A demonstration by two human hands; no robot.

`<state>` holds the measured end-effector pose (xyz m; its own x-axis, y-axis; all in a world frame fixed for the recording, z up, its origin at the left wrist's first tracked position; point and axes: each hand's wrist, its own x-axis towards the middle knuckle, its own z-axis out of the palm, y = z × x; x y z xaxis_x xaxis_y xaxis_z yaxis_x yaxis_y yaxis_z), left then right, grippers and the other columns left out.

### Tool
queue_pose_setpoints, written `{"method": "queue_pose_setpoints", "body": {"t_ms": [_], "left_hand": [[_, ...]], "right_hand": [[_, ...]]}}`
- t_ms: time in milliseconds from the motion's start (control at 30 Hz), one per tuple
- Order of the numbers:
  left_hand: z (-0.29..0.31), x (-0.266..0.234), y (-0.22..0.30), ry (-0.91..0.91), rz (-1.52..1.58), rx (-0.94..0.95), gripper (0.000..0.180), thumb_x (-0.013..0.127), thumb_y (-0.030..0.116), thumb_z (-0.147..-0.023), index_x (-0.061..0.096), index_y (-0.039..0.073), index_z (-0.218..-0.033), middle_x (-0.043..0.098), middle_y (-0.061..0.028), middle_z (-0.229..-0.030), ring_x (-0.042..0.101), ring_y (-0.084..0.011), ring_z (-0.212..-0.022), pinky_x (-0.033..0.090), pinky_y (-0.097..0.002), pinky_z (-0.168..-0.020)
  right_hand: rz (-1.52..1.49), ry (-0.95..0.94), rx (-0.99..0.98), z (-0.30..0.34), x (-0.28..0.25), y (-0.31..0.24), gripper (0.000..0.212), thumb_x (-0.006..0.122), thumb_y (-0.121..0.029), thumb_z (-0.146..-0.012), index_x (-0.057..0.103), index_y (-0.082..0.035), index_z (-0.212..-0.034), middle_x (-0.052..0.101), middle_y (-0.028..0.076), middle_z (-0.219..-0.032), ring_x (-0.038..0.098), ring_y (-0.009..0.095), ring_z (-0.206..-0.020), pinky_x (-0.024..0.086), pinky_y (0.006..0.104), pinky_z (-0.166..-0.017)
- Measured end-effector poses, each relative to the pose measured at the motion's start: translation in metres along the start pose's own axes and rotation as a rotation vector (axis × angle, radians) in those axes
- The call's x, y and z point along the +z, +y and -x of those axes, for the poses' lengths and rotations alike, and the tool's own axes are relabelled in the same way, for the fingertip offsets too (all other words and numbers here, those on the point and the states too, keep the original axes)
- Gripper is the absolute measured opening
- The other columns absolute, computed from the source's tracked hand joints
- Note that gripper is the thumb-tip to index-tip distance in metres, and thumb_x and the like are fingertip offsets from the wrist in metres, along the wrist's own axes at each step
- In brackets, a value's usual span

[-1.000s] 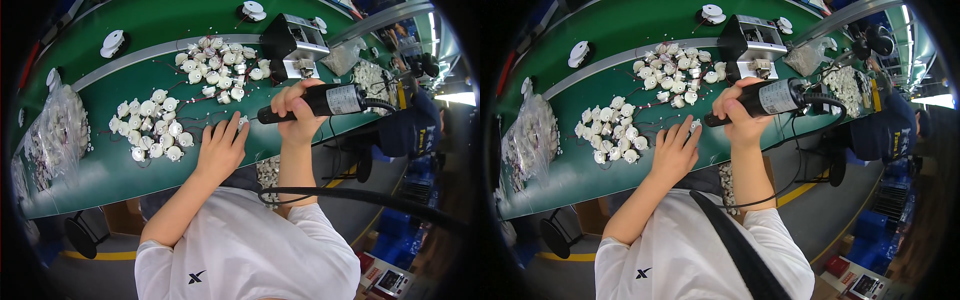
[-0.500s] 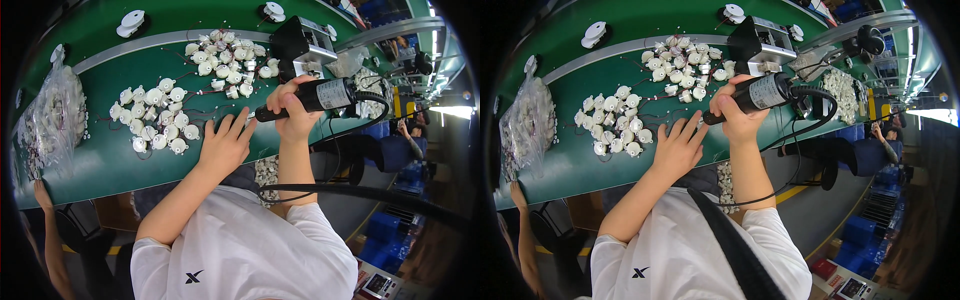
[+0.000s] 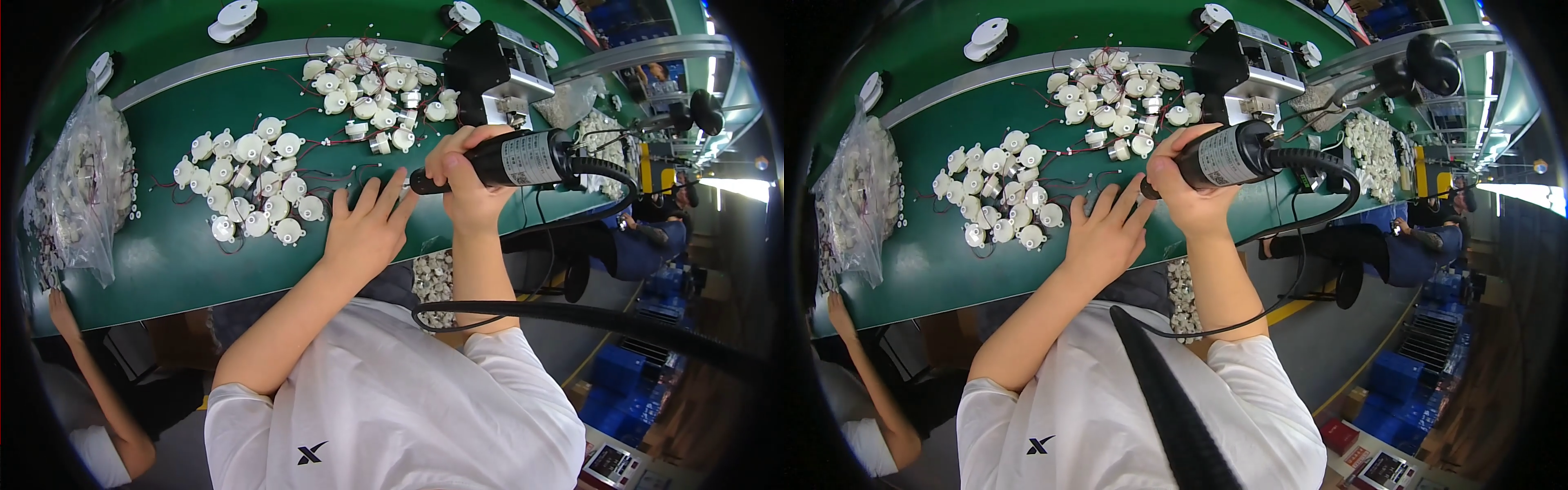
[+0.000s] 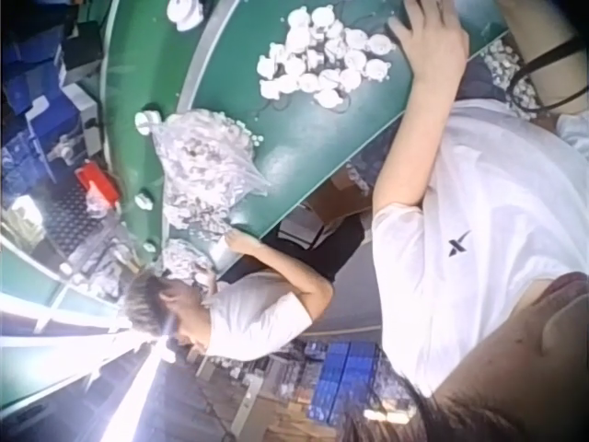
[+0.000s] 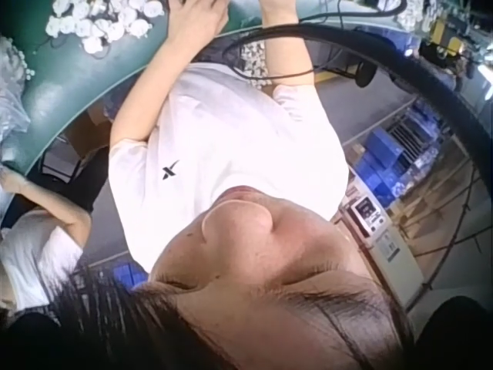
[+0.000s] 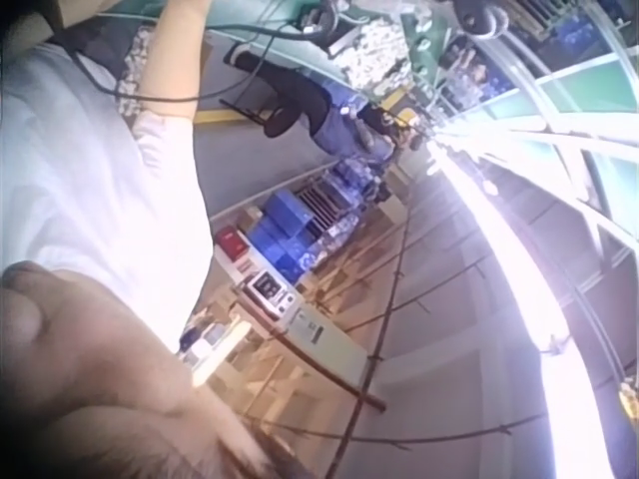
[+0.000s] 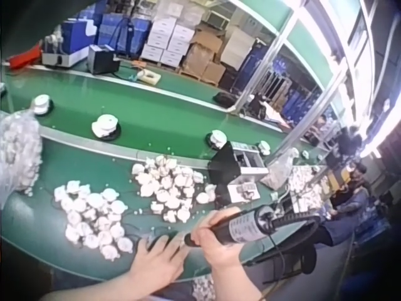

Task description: The person assembles small light bulb components by driving screws into them with an electric screwdriver.

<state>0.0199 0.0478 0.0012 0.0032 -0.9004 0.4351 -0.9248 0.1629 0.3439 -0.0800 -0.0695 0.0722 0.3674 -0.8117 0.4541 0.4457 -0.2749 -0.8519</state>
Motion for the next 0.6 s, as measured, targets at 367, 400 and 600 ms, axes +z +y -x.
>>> {"method": "queue_pose_setpoints", "body": {"t_ms": [367,400,600], "left_hand": [[-0.005,-0.002,0.001,0.035,0.018,0.066,0.048,0.072,0.021,-0.073,0.066,0.015,-0.120,0.055,-0.0057,-0.137,0.052,-0.0233,-0.117,0.040,-0.0536,-0.090],[-0.005,-0.002,0.001,0.046,0.039,0.077,0.042,0.070,0.019,-0.075,0.067,0.013,-0.116,0.056,-0.0056,-0.134,0.053,-0.0228,-0.116,0.040,-0.0527,-0.090],[-0.005,-0.002,-0.006,0.075,0.181,0.162,0.029,0.069,0.012,-0.079,0.064,0.004,-0.106,0.062,-0.0076,-0.113,0.058,-0.0236,-0.106,0.043,-0.0446,-0.089]], "right_hand": [[-0.022,0.059,-0.161,-0.013,-0.026,-0.030,0.032,0.062,-0.002,-0.082,0.051,-0.004,-0.112,0.050,0.007,-0.069,0.047,0.018,-0.052,0.043,0.0351,-0.051],[0.032,0.101,-0.213,-0.018,-0.037,-0.038,0.031,0.061,-0.002,-0.082,0.052,-0.005,-0.112,0.049,0.007,-0.069,0.047,0.018,-0.053,0.043,0.0346,-0.051],[0.060,0.443,-0.409,-0.069,-0.110,-0.058,0.025,0.062,0.007,-0.086,0.053,0.000,-0.108,0.054,0.007,-0.073,0.051,0.017,-0.054,0.047,0.0344,-0.052]]}}
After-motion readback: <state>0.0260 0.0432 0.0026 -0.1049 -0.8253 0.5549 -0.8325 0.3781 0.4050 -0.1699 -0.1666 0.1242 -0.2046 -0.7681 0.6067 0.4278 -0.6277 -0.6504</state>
